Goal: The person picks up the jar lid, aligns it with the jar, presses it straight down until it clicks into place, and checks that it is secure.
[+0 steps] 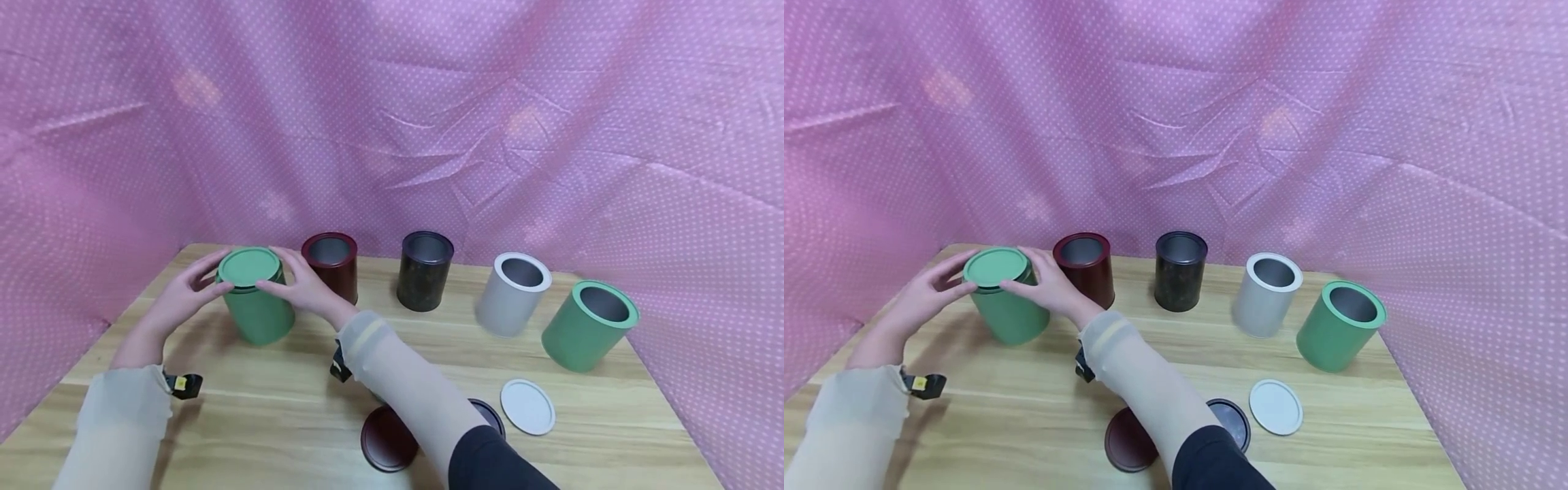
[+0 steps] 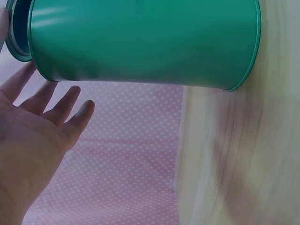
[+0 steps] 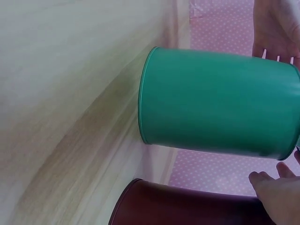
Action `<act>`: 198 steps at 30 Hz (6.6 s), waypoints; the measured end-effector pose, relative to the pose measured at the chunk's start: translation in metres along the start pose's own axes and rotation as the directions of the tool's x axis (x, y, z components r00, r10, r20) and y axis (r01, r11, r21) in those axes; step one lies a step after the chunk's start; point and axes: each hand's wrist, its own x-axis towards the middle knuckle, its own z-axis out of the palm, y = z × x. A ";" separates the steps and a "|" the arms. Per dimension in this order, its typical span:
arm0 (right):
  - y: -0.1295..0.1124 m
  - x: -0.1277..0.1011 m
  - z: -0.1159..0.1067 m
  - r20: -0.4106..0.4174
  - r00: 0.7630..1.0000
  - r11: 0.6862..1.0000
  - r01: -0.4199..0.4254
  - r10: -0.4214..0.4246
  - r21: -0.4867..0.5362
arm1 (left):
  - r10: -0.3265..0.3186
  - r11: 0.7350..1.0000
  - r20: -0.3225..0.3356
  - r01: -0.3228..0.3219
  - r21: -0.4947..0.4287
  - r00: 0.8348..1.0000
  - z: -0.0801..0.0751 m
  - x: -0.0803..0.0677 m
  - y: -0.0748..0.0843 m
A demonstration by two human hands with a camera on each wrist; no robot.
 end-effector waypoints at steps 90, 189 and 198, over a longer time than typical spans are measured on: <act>-0.005 0.005 0.002 0.132 0.984 0.991 -0.111 0.120 -0.071 | -0.147 0.967 0.175 0.105 0.231 0.974 -0.006 0.006 -0.003; -0.011 0.001 -0.010 0.202 0.969 0.987 -0.154 0.141 0.052 | -0.032 0.971 0.117 0.003 0.238 0.993 -0.006 0.005 0.008; -0.022 -0.022 -0.026 0.224 0.969 0.995 -0.102 0.101 -0.007 | 0.056 0.961 0.029 -0.062 0.271 0.998 0.001 -0.010 0.018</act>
